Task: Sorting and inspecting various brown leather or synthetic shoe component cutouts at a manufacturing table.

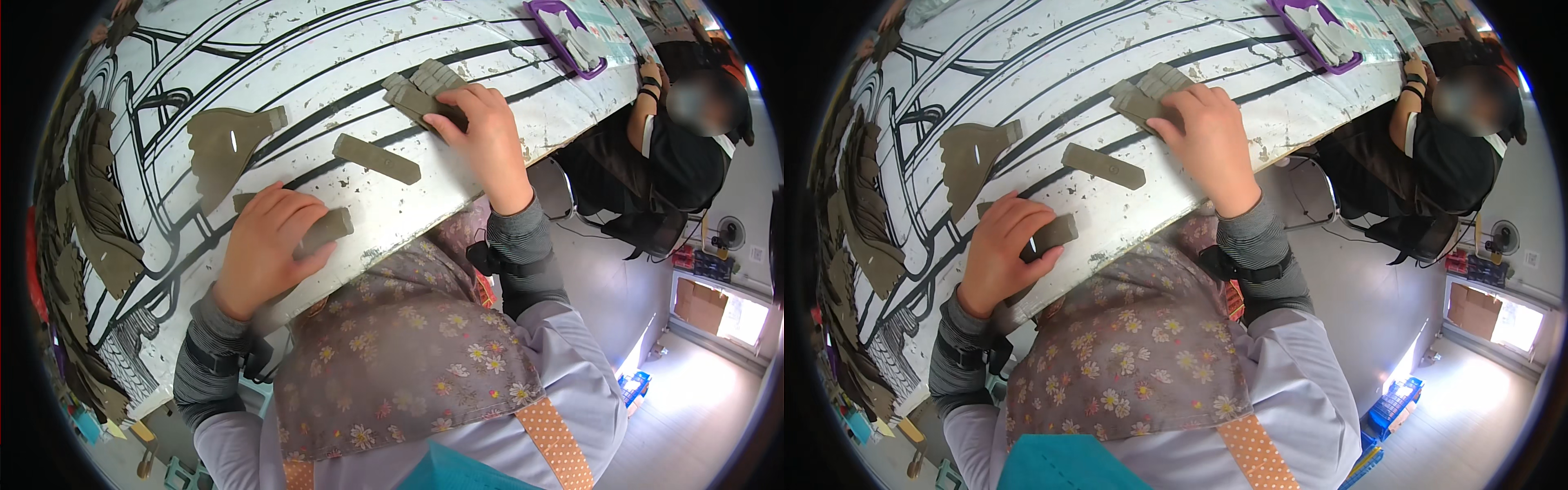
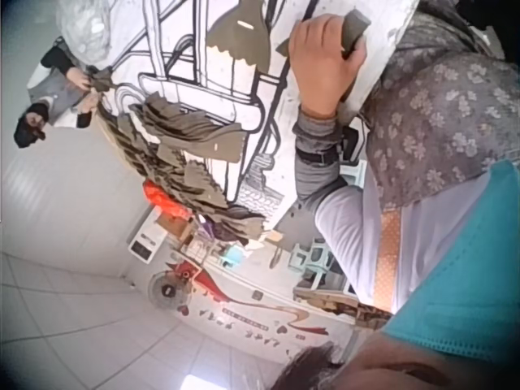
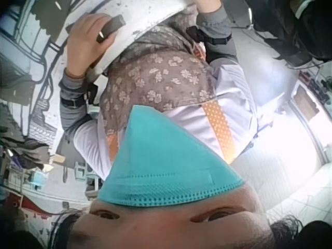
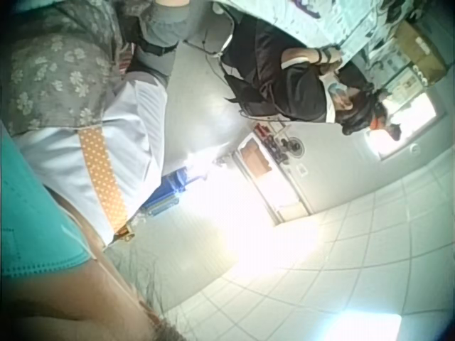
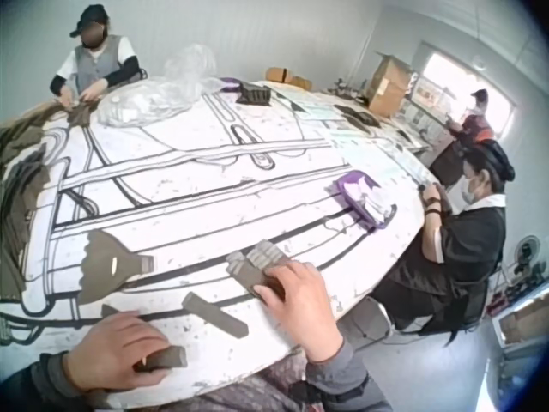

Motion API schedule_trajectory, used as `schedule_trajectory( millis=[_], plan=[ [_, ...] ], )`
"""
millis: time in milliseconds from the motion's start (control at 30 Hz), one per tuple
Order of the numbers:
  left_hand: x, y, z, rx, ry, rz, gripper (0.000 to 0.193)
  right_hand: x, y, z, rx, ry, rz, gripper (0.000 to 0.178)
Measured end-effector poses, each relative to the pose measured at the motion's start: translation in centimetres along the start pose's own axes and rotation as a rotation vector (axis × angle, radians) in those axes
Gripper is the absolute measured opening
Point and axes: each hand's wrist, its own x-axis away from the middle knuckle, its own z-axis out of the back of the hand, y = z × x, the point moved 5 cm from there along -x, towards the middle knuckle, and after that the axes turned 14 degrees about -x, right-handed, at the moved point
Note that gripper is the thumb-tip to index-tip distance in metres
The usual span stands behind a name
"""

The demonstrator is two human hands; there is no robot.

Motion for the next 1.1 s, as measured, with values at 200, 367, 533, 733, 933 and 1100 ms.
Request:
schedule_trajectory(
  millis=[200,367,533,733,933,1100],
  plan=[
    [0.2,-0.2,-0.1,0.003,-0.031,0.009,0.040,-0.1,-0.2,-0.9,-0.008,-0.009,0.008,0.026],
    [0.4,-0.1,-0.1,-0.006,-0.011,0.017,0.042,-0.2,-0.3,-1.1,-0.164,0.025,-0.064,0.021],
    [0.6,-0.3,-0.2,-0.025,-0.022,0.035,0.043,0.0,-1.2,-1.7,-0.153,-0.064,-0.133,0.017],
    [0.6,-0.4,-0.4,-0.008,-0.052,0.009,0.037,0.8,-1.1,-0.8,-0.556,-0.058,-0.261,0.016],
    [0.6,0.0,-0.7,0.042,-0.046,-0.115,0.028,2.4,-5.3,-1.2,-0.743,-0.503,0.001,0.031],
    [0.6,-0.1,-0.7,0.074,-0.045,-0.109,0.028,4.2,-6.7,-3.0,-0.795,-0.583,0.108,0.034]
  ],
)
